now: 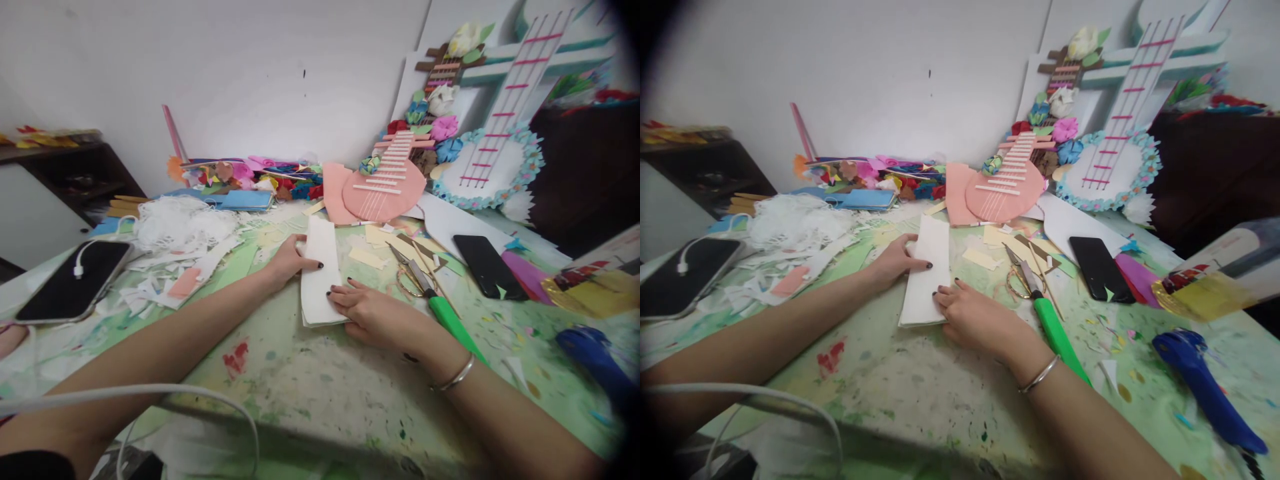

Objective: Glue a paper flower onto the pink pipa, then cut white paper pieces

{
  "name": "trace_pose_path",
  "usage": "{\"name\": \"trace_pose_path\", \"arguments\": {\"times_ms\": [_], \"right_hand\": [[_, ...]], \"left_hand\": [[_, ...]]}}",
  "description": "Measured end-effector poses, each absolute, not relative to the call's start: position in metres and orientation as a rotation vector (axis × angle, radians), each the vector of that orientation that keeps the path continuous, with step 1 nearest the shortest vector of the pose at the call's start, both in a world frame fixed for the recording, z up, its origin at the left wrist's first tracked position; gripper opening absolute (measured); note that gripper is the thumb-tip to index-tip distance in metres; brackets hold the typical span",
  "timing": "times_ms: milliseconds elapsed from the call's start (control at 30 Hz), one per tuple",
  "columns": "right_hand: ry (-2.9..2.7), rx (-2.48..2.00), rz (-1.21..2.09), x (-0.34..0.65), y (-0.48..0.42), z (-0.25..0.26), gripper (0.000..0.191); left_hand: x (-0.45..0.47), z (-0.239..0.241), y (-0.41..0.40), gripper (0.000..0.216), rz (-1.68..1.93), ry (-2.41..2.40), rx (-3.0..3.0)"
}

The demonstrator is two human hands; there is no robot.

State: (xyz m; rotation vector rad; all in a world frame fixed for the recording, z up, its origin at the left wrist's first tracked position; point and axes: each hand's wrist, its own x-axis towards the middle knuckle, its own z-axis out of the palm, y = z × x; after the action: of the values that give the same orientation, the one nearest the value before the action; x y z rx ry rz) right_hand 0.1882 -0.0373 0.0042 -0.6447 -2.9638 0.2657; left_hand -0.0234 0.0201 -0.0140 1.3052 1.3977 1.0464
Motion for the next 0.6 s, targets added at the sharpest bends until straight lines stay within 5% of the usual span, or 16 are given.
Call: {"name": "trace_pose_path", "arguments": {"times_ms": [600], "right_hand": [[-2.948,-0.656,0.330,0.1872,-0.0414,0.0127,0.023]], "left_hand": [[-0.0298,-0.0179,0.0228,0.036,0.996,1.383,1.930]]}}
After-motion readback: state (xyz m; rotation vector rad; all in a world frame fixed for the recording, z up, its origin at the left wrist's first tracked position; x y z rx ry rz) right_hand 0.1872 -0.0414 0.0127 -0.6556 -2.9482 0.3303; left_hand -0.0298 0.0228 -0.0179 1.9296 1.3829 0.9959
